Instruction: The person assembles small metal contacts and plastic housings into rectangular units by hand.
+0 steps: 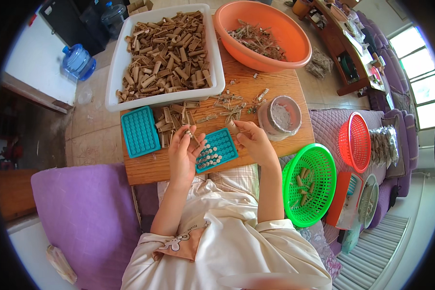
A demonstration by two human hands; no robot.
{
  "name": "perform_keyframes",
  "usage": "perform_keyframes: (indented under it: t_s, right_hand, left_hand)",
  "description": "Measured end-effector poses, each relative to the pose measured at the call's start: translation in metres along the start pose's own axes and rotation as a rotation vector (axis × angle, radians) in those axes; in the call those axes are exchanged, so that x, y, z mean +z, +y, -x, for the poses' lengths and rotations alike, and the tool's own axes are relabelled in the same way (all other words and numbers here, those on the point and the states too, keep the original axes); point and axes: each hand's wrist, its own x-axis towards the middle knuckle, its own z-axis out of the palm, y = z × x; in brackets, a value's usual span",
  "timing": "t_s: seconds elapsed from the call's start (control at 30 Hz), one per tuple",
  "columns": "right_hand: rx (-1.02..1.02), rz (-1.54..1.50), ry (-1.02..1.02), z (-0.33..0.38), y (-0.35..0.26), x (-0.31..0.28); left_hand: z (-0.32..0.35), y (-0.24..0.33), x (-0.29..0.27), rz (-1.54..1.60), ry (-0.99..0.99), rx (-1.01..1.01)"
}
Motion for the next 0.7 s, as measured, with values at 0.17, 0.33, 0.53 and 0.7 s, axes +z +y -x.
perform_keyframes:
  t_s: [0.17,0.33,0.53,0.7]
  right_hand:
    - [-0.133,0.130,0.231,0.006,-0.007,0.012]
    - [-0.232,0.211,0.348,0.012,-0.016,0.030]
    - [-0.448,0.207,0.488,0.015,-0.013,0.060]
    - [-0.521,0.286,0.514,0.021,-0.022,0.071]
  left_hand:
    - [-0.007,-0.001,0.024,0.107,-0.032,0.090]
    - [-0.008,-0.003,0.035,0.056,-0.044,0.247]
    - [0.002,-0.005,0.044,-0.012,-0.102,0.218]
    - [0.008,-0.007,0.042,-0.108,-0.106,0.229]
